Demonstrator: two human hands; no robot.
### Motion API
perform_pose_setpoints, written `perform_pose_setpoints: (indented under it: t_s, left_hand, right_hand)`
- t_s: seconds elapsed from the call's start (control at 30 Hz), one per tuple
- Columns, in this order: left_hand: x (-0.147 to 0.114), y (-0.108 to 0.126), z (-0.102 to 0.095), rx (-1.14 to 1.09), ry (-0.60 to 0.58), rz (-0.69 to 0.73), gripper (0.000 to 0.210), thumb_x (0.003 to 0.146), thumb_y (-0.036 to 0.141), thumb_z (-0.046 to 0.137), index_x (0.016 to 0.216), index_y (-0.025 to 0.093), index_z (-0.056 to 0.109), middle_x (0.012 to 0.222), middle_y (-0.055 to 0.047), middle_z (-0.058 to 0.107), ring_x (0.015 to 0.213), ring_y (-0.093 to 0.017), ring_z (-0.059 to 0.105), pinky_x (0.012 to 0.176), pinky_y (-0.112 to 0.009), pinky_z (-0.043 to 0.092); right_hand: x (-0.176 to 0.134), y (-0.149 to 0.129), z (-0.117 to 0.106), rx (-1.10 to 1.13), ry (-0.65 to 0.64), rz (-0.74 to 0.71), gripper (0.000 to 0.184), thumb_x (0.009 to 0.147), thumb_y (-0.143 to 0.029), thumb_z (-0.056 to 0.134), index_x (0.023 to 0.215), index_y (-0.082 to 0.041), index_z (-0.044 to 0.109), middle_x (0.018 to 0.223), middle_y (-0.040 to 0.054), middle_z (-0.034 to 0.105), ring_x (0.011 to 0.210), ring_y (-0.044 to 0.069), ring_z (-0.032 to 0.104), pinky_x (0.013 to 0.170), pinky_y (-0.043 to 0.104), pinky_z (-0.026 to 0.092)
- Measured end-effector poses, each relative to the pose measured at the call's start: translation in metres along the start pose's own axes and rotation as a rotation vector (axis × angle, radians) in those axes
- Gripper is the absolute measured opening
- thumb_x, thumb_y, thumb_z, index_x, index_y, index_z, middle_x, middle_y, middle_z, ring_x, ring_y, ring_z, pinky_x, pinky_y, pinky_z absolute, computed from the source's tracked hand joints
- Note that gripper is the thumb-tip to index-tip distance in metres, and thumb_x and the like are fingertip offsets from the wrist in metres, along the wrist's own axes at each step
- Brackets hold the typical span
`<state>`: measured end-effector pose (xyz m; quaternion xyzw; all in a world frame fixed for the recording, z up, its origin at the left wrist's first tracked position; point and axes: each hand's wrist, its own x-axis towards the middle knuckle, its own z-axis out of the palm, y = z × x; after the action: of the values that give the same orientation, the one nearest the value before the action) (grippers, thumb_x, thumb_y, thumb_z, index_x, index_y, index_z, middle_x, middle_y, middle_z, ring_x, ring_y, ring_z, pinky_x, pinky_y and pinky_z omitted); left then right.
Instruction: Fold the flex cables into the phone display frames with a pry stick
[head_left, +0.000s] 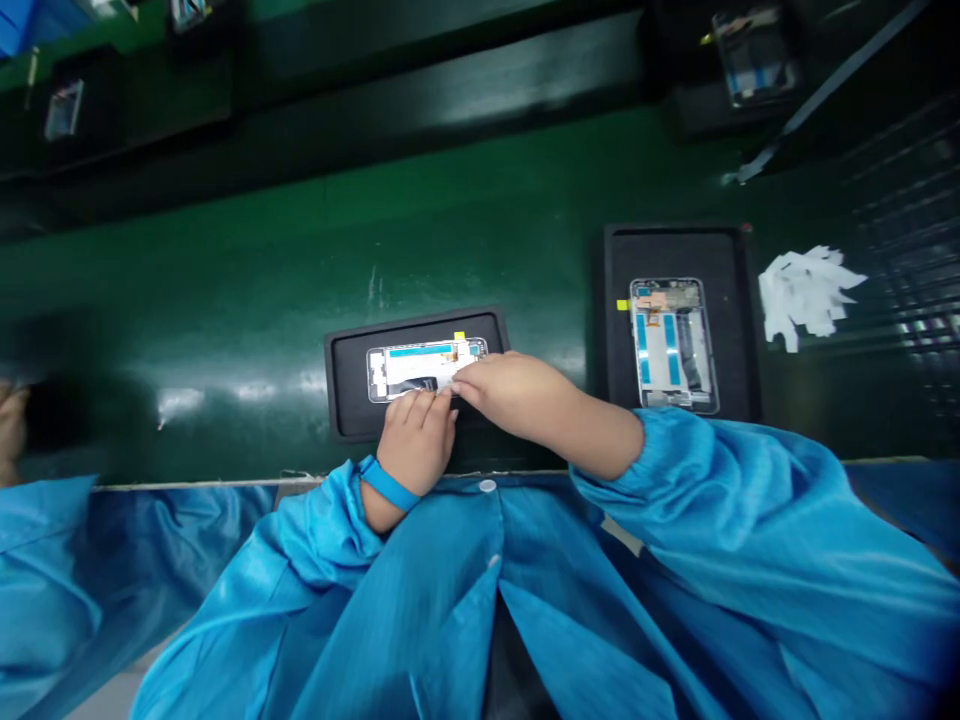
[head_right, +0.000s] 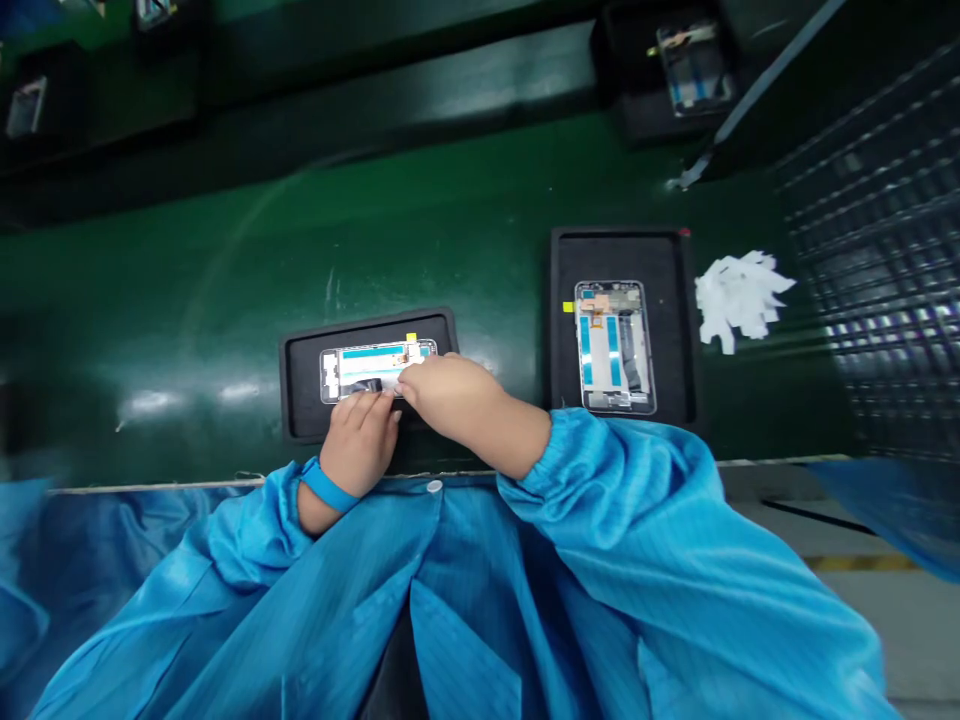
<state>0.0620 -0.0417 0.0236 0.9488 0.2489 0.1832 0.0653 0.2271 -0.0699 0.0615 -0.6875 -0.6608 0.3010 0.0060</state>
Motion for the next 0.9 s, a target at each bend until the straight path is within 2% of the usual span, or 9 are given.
perform_pose_setpoints:
  t_s: [0.13,0.23,0.33,0.43,0.53,0.6,0.73,0.83,0.9]
  left_hand:
    - [0.007,-0.006,0.005,-0.018,0.022,0.006,0.021,0.087,0.021,0.042,0.099,0.014,0.057,0.084,-0.008,0.063,0.087,-0.021,0.055,0.078,-0.034,0.042]
    - [0.011,-0.011,0.008,-0.053,0.034,0.057,0.018,0.086,0.021,0.043,0.093,0.017,0.059,0.077,-0.005,0.063,0.086,-0.022,0.054,0.077,-0.035,0.042]
    - [0.013,-0.014,0.011,-0.109,0.007,0.1,0.019,0.086,0.021,0.042,0.089,0.017,0.061,0.073,-0.004,0.061,0.085,-0.021,0.053,0.077,-0.035,0.043]
    - [0.015,-0.016,0.012,-0.118,0.0,0.121,0.019,0.086,0.02,0.042,0.087,0.017,0.061,0.072,-0.005,0.059,0.083,-0.02,0.053,0.075,-0.034,0.043]
    - [0.019,-0.015,0.014,-0.118,-0.019,0.131,0.018,0.085,0.019,0.043,0.085,0.017,0.061,0.071,-0.005,0.058,0.08,-0.02,0.053,0.074,-0.034,0.044]
    - [0.022,-0.013,0.016,-0.093,-0.025,0.115,0.018,0.084,0.018,0.044,0.083,0.017,0.061,0.071,-0.005,0.058,0.083,-0.021,0.053,0.076,-0.035,0.045]
    - [0.024,-0.008,0.023,-0.027,-0.107,0.056,0.016,0.082,0.015,0.046,0.082,0.016,0.062,0.077,-0.007,0.06,0.096,-0.025,0.052,0.084,-0.04,0.043]
    - [0.024,-0.006,0.025,-0.016,-0.199,0.018,0.018,0.083,0.017,0.045,0.088,0.016,0.062,0.083,-0.009,0.062,0.1,-0.027,0.052,0.086,-0.043,0.042]
    - [0.023,-0.005,0.025,-0.007,-0.24,0.017,0.02,0.083,0.017,0.044,0.091,0.016,0.063,0.085,-0.01,0.063,0.102,-0.027,0.052,0.086,-0.044,0.041]
  right_hand:
    - [-0.011,-0.003,0.002,0.502,-0.082,0.264,0.029,0.086,-0.036,0.039,0.08,-0.02,0.063,0.083,0.0024,0.066,0.072,0.014,0.058,0.061,0.024,0.04]
    - [-0.014,-0.008,0.004,1.006,-0.218,0.552,0.026,0.084,-0.036,0.044,0.071,-0.018,0.056,0.073,0.0011,0.062,0.049,0.008,0.048,0.042,0.022,0.034]
    - [-0.012,-0.011,0.006,1.405,-0.241,0.75,0.016,0.084,-0.029,0.047,0.074,-0.017,0.051,0.063,-0.0021,0.056,0.039,0.006,0.042,0.033,0.02,0.029]
    - [-0.013,-0.012,0.006,1.574,-0.234,0.839,0.008,0.083,-0.025,0.048,0.081,-0.018,0.051,0.054,-0.0046,0.051,0.035,0.006,0.04,0.031,0.018,0.027]
    - [-0.015,-0.01,0.009,1.594,-0.193,0.845,0.009,0.083,-0.026,0.048,0.082,-0.018,0.051,0.054,-0.0041,0.051,0.035,0.007,0.04,0.03,0.019,0.027]
    - [-0.016,-0.006,0.012,1.588,-0.038,0.815,0.011,0.083,-0.028,0.049,0.083,-0.017,0.053,0.061,-0.0028,0.053,0.039,0.006,0.043,0.031,0.018,0.03]
    - [-0.015,0.005,0.022,1.539,0.51,0.719,0.022,0.083,-0.036,0.048,0.097,-0.018,0.052,0.076,0.0,0.059,0.052,0.007,0.052,0.045,0.019,0.043]
    - [-0.014,0.01,0.031,1.271,0.836,0.644,0.036,0.087,-0.044,0.036,0.11,-0.019,0.047,0.083,0.0032,0.063,0.07,0.012,0.059,0.065,0.027,0.049]
    - [-0.013,0.009,0.041,1.078,0.936,0.562,0.04,0.089,-0.046,0.028,0.115,-0.02,0.044,0.088,0.0055,0.065,0.078,0.015,0.061,0.071,0.03,0.049]
